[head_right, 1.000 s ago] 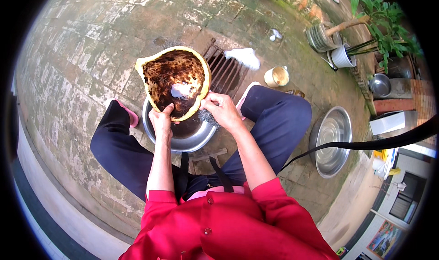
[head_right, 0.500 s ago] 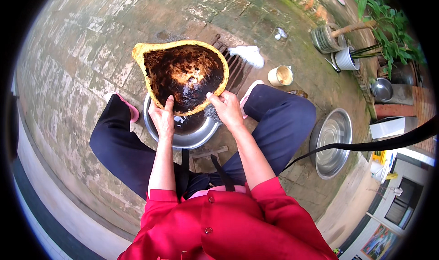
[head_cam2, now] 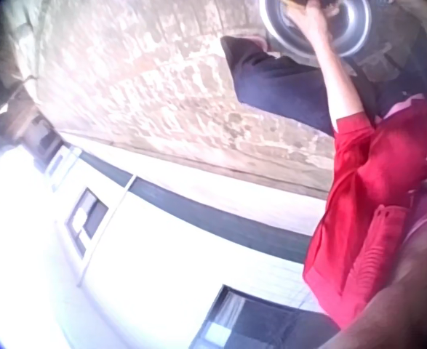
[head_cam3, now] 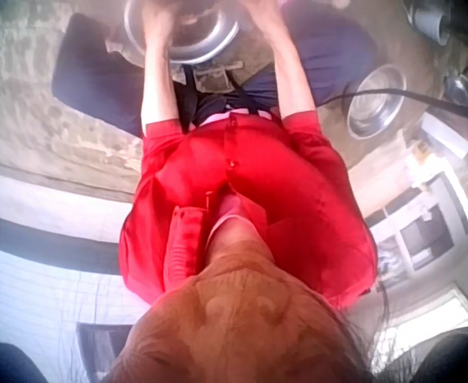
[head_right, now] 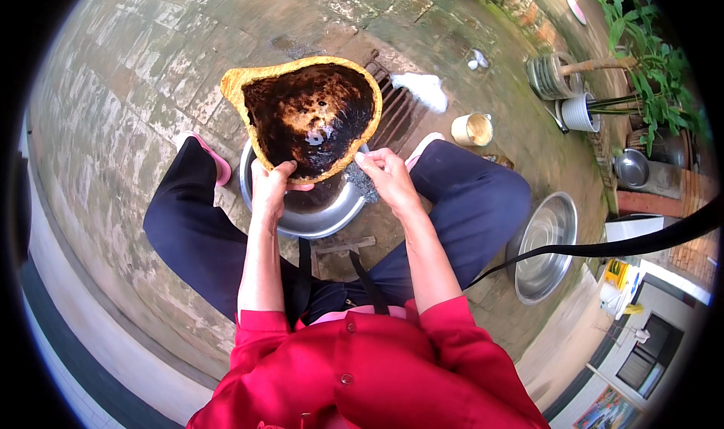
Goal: The person scrubs the interior of a large gourd using a steel wool pad while it sits in a basin of water. They use a cup to pour water into the gourd and pour the dirty water out into the basin.
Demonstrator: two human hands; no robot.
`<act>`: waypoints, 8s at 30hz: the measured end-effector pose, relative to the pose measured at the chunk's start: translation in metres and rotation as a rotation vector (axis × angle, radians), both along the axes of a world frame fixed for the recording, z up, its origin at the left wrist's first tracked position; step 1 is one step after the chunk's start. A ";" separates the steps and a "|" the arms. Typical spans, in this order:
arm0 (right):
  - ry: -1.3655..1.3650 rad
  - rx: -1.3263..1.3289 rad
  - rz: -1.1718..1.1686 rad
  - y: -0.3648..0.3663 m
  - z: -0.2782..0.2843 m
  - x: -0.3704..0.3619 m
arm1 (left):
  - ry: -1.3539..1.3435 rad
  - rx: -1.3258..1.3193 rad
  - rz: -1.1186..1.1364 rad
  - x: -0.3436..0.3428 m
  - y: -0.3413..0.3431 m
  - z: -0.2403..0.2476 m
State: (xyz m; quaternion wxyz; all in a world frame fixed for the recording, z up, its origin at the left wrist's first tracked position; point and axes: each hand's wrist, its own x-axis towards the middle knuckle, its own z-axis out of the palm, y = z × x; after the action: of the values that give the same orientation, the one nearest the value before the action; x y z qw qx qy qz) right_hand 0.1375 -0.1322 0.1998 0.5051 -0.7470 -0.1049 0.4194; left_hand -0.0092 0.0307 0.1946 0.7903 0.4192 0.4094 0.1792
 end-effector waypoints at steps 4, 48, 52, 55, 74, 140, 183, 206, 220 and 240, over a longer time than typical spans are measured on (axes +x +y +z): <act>0.120 0.017 0.085 -0.006 0.015 -0.007 | 0.014 0.010 0.154 0.004 -0.005 -0.007; -0.637 -0.100 0.596 0.081 -0.012 -0.051 | -0.098 -0.376 0.443 -0.011 -0.022 -0.048; -0.692 -0.068 0.447 0.090 0.001 -0.036 | -0.005 -0.143 0.285 -0.011 -0.020 -0.048; -0.647 -0.037 0.302 0.097 0.002 -0.029 | -0.040 -0.139 0.228 -0.009 -0.014 -0.035; -0.428 0.072 0.908 0.101 0.020 -0.072 | -0.004 0.192 0.428 -0.031 0.001 -0.033; -0.409 -0.149 0.655 0.084 0.019 -0.105 | 0.327 0.658 0.189 -0.034 0.007 -0.025; -0.303 0.211 -0.084 0.035 0.150 -0.007 | -0.037 0.316 0.552 -0.025 0.014 -0.018; -0.192 -0.487 0.400 0.021 0.044 -0.027 | 0.141 0.553 0.438 -0.032 0.027 -0.033; -0.016 -0.446 0.141 0.031 0.019 -0.058 | 0.006 0.307 0.359 -0.040 0.044 -0.054; -0.239 -0.428 0.063 0.019 0.009 -0.059 | 0.008 -0.043 0.172 -0.046 0.014 -0.059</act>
State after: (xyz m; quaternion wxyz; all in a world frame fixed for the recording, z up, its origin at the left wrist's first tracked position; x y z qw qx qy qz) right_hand 0.0785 -0.1135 0.2090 0.3063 -0.8775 -0.0957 0.3563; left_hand -0.0554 0.0446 0.1360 0.7792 0.3662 0.4507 0.2361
